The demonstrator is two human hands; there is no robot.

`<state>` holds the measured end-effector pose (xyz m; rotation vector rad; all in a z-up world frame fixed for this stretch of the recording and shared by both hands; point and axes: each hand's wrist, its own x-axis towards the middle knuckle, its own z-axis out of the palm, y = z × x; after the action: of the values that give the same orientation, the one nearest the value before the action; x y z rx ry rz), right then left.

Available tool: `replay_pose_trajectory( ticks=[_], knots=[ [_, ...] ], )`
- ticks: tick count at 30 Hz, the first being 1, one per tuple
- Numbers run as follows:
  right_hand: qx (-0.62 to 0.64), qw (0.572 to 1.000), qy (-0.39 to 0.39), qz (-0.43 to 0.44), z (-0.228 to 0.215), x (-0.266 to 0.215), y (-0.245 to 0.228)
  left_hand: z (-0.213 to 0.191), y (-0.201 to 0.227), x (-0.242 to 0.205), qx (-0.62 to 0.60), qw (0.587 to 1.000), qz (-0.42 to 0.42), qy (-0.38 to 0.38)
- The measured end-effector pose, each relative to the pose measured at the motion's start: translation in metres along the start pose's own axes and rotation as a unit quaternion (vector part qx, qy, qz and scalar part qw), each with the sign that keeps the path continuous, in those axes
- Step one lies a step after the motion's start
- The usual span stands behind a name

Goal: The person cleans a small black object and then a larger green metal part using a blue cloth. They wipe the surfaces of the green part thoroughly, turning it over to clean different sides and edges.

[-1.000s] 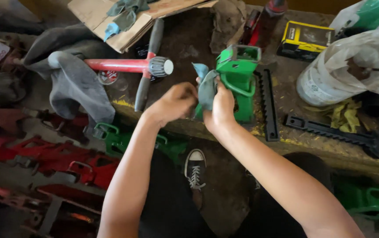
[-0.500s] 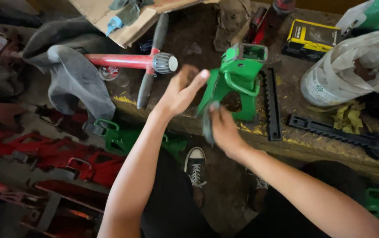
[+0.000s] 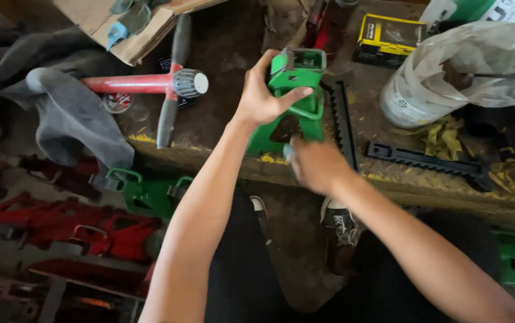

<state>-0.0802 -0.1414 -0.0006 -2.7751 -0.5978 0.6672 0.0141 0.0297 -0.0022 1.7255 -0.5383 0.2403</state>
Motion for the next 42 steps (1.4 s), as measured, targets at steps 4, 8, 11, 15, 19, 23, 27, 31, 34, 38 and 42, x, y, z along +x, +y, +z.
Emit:
replay_pose_trajectory(
  ticks=[4, 8, 11, 15, 19, 23, 27, 31, 34, 38, 42],
  knots=[
    [0.081, 0.995, 0.052, 0.011, -0.032, 0.016, 0.016, 0.010, 0.012, -0.011, 0.072, 0.991, 0.044, 0.106],
    [0.034, 0.998, 0.052, -0.003, -0.028, 0.032, 0.046, 0.030, 0.050, -0.025, 0.120, 0.969, -0.117, 0.180],
    [0.012, 0.985, 0.134, -0.109, -0.024, 0.045, 0.060, 0.044, 0.047, -0.030, 0.076, 0.947, -0.134, 0.284],
    [0.003, 0.984, 0.144, -0.100, -0.029, 0.056, 0.061, 0.052, 0.039, -0.027, 0.046, 0.929, -0.073, 0.361],
    [0.019, 0.984, 0.145, -0.105, -0.030, 0.074, 0.070, 0.058, 0.050, -0.020, 0.005, 0.910, -0.117, 0.397],
    [-0.020, 0.991, 0.101, -0.085, -0.029, 0.086, 0.078, 0.065, 0.042, -0.023, 0.109, 0.883, -0.113, 0.442],
    [-0.008, 0.993, 0.085, -0.077, -0.028, 0.089, 0.074, 0.059, 0.039, -0.029, 0.110, 0.893, -0.095, 0.425],
    [0.053, 0.998, 0.027, 0.031, -0.047, 0.062, 0.044, 0.009, 0.055, -0.020, 0.084, 0.964, -0.108, 0.227],
    [0.020, 0.998, 0.057, 0.014, -0.072, 0.026, 0.006, -0.019, 0.026, -0.023, 0.103, 0.983, 0.131, 0.072],
    [0.073, 0.994, 0.001, 0.084, -0.073, -0.003, -0.008, -0.014, 0.016, -0.020, 0.000, 0.999, 0.046, 0.008],
    [0.063, 0.971, 0.153, -0.172, -0.062, -0.009, 0.006, 0.007, 0.010, -0.016, 0.001, 0.991, 0.019, 0.132]
  ],
)
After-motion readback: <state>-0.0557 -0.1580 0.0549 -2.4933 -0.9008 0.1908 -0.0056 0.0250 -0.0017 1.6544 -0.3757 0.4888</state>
